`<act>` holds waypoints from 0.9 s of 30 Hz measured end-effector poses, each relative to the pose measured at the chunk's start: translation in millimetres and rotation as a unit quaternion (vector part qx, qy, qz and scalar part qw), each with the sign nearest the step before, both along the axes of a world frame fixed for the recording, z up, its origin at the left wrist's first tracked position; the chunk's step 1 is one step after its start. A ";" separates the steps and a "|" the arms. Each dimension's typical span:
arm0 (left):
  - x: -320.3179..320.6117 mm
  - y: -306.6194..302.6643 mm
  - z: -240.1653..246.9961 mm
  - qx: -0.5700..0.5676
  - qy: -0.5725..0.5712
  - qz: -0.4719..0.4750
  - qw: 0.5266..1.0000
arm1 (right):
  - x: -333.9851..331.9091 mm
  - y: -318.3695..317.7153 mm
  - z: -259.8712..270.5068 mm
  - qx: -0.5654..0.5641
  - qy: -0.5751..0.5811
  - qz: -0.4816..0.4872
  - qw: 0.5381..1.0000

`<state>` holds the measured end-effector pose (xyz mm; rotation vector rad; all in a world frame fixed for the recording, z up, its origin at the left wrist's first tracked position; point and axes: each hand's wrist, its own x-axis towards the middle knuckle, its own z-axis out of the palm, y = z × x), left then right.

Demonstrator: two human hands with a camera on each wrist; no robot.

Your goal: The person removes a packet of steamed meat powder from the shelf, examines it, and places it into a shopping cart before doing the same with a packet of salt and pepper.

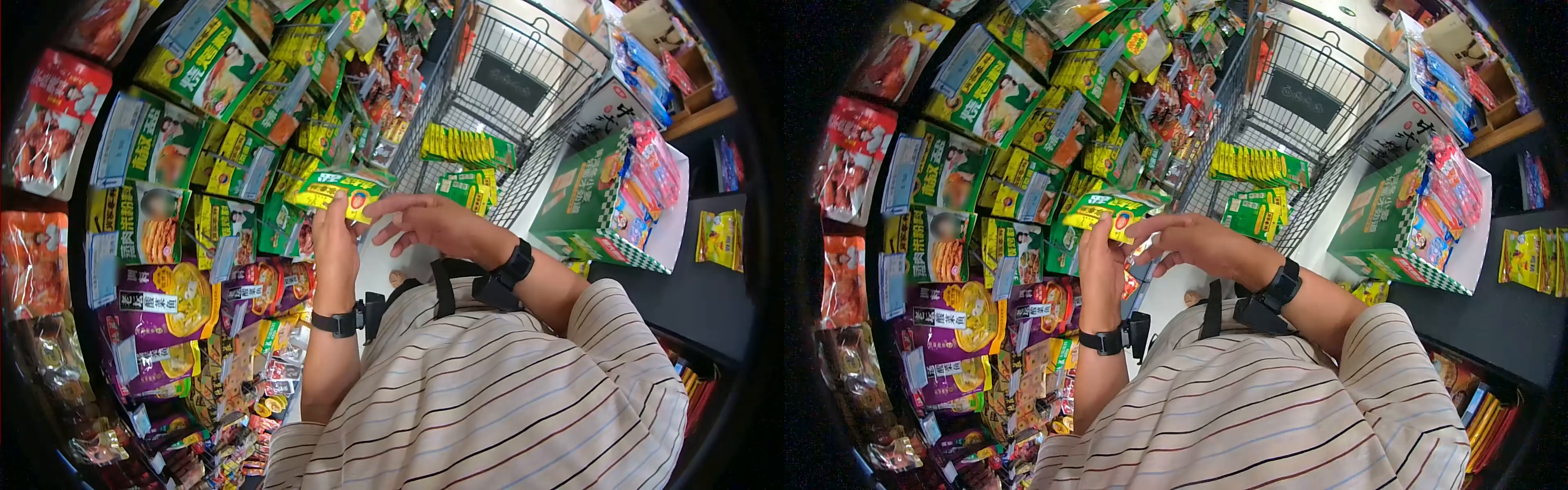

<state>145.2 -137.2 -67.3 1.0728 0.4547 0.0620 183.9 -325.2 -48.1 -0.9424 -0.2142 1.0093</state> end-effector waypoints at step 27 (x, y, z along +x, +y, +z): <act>-51.4 59.3 67.1 0.185 -0.051 -0.029 0.981 | 64.2 27.5 30.1 -0.040 -0.214 -0.071 0.973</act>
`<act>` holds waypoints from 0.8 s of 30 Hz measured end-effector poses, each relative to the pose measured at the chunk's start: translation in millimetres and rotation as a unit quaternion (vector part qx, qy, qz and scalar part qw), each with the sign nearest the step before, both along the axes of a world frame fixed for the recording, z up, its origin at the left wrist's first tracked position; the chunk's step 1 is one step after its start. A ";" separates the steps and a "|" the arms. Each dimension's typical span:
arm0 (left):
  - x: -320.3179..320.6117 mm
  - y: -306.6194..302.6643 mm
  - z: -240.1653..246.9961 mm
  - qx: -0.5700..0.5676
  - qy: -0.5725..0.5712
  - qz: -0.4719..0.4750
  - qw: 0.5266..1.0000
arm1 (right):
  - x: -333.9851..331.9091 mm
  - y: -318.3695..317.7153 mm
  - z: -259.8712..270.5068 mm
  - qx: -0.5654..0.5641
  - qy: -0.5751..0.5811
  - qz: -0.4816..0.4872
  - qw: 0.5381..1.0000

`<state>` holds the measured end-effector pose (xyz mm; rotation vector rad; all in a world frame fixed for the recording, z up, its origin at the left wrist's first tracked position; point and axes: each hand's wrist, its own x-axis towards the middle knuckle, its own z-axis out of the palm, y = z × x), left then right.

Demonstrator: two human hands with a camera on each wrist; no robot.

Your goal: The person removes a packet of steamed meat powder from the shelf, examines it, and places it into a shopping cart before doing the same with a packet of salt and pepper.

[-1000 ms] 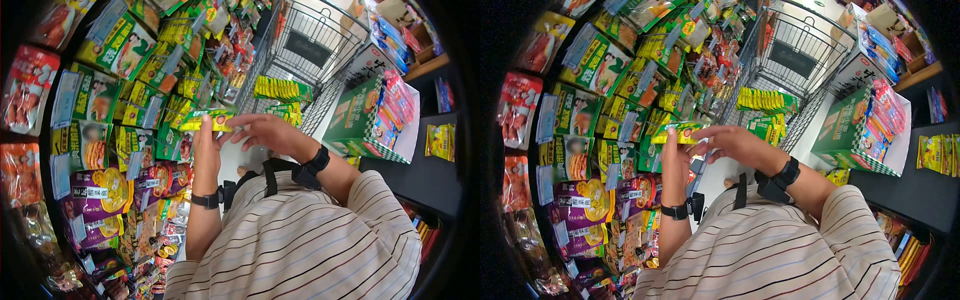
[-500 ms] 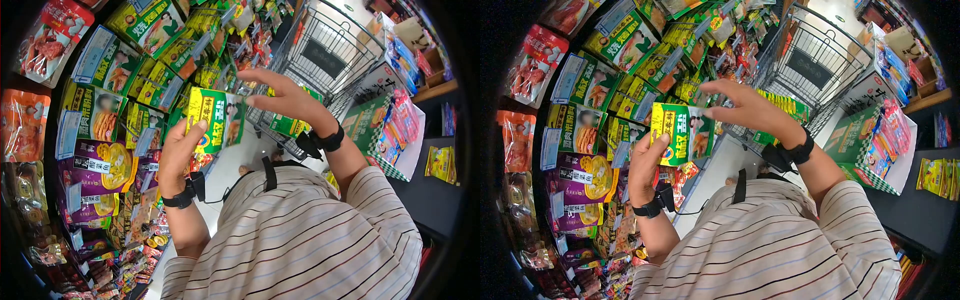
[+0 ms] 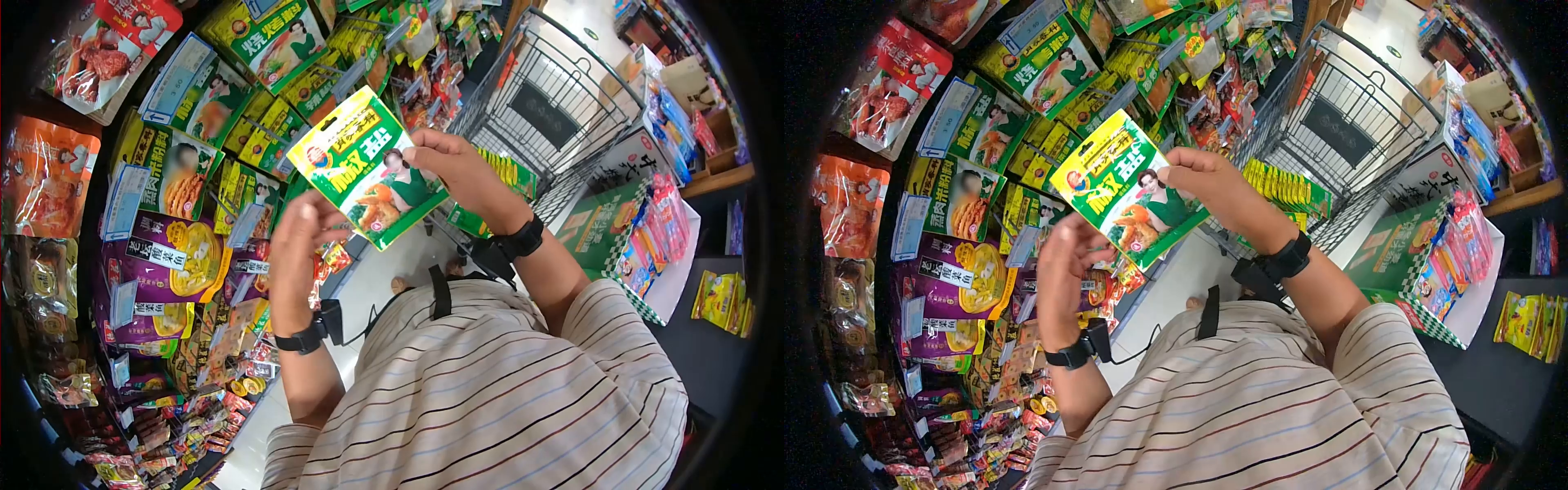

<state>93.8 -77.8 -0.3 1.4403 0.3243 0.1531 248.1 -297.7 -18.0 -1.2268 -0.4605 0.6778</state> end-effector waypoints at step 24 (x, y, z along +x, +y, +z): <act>8.1 -47.5 -14.8 0.247 -0.092 0.133 0.955 | -12.7 13.6 -1.8 0.121 0.090 -0.099 0.984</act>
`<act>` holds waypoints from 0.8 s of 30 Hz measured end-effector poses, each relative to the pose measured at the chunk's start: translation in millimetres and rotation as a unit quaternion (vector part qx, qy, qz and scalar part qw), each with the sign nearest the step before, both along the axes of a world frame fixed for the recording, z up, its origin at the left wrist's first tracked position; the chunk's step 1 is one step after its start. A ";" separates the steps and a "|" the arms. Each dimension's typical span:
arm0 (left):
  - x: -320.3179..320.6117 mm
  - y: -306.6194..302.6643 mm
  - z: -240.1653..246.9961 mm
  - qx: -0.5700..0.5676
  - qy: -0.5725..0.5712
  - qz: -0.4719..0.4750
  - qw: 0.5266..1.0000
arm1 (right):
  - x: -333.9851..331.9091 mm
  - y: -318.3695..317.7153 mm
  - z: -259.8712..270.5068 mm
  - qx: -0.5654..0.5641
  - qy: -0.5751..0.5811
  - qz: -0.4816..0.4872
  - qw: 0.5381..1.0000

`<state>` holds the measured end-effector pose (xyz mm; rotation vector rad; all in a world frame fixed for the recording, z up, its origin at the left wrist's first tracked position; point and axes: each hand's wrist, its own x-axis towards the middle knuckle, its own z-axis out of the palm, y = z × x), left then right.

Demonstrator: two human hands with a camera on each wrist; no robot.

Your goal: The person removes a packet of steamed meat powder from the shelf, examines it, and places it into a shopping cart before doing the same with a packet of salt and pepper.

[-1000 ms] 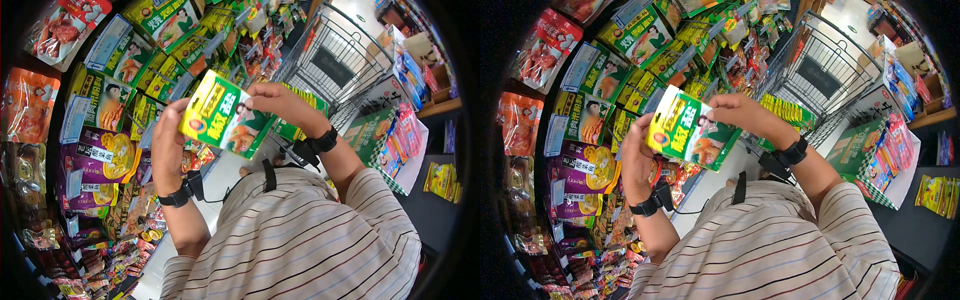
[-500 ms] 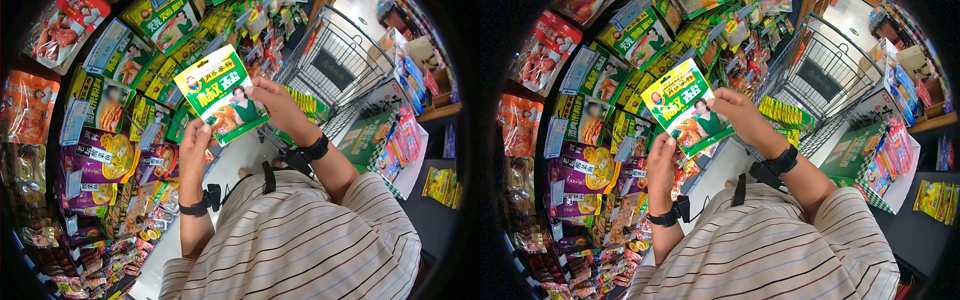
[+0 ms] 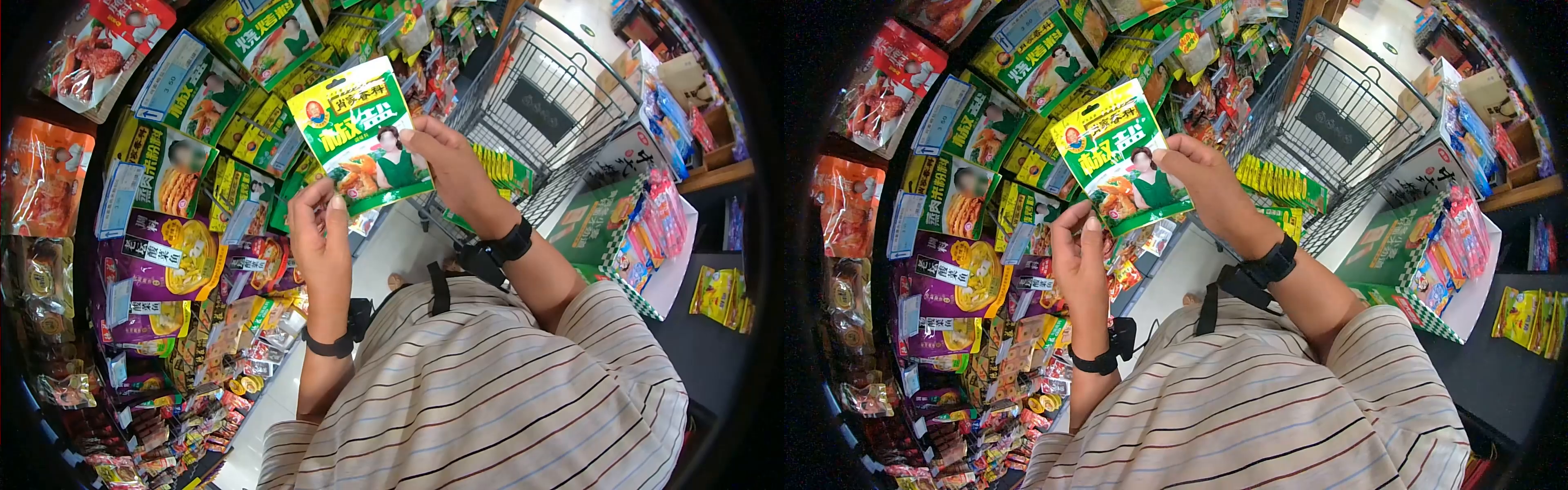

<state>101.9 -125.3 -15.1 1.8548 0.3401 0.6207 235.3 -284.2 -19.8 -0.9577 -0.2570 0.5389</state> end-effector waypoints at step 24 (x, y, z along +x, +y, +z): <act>20.6 9.4 17.4 -0.395 -0.062 -0.043 0.916 | -4.0 -0.8 25.4 -0.130 -0.242 -0.076 0.959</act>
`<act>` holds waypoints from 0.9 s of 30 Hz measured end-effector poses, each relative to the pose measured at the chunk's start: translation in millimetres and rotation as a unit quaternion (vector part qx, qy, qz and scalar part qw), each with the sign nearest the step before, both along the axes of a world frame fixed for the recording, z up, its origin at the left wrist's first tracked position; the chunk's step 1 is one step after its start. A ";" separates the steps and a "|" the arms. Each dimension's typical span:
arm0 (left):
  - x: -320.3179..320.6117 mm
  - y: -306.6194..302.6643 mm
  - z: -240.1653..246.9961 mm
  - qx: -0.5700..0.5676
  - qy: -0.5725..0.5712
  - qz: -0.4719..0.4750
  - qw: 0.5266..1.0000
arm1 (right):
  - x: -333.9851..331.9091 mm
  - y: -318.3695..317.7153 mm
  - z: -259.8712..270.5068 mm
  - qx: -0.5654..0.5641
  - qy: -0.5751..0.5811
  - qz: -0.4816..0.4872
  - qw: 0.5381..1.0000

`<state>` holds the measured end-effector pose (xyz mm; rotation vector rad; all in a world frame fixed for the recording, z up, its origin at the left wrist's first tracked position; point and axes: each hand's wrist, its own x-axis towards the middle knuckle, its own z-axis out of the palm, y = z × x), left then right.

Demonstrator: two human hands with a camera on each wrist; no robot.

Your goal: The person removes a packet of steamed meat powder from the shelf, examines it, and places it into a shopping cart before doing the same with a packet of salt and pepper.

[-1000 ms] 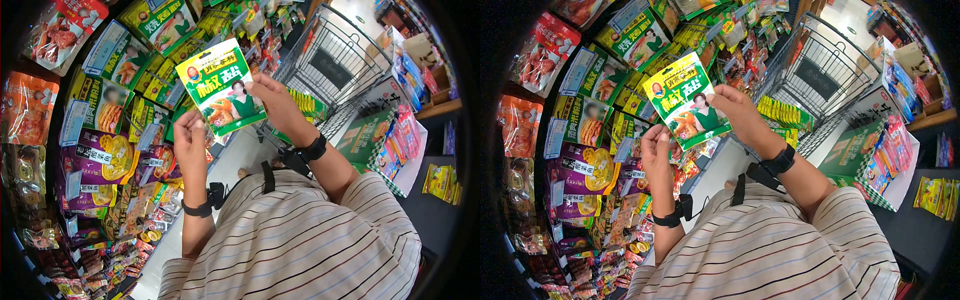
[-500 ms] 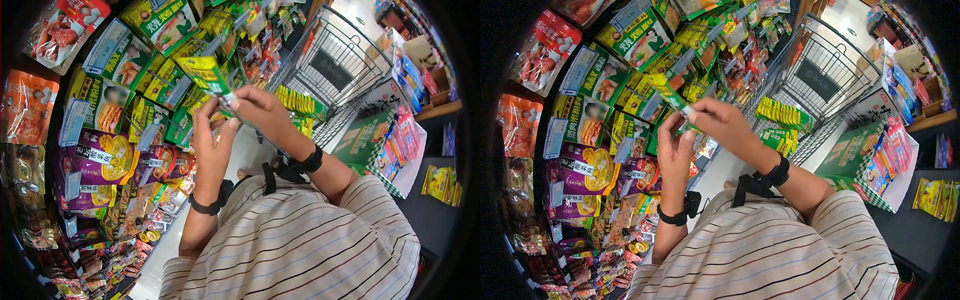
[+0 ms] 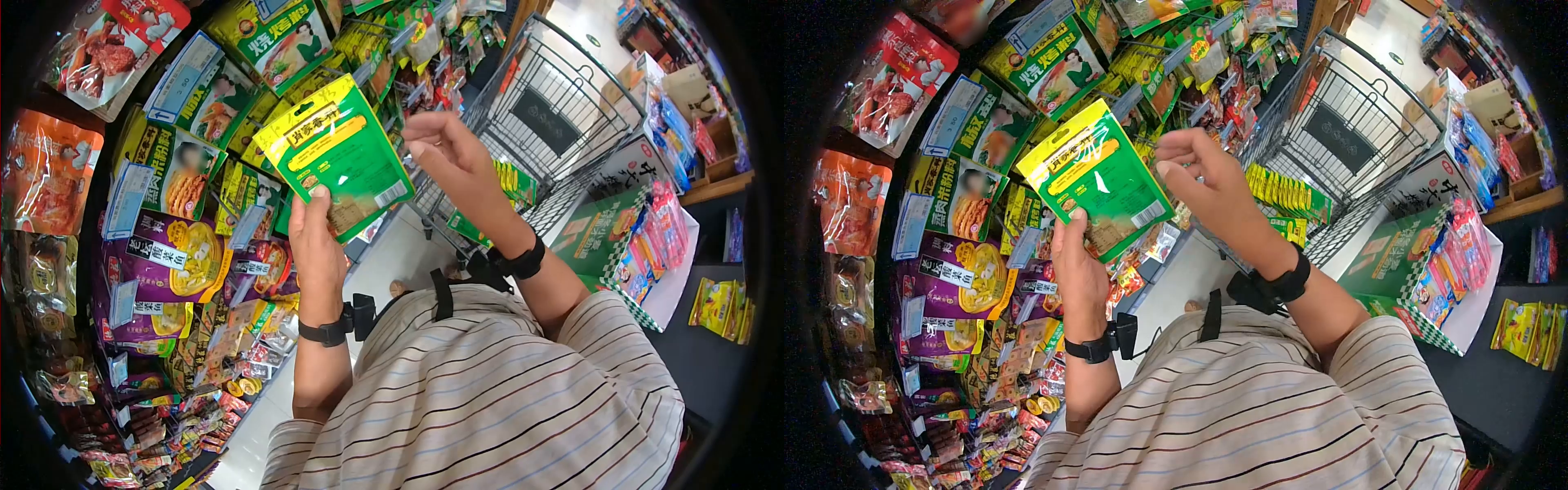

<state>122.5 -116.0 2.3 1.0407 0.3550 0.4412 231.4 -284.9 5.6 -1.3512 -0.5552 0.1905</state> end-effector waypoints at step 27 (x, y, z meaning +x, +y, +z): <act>-10.3 8.6 29.0 0.088 0.025 0.052 0.994 | -16.8 33.1 23.4 -0.042 -0.270 0.010 0.962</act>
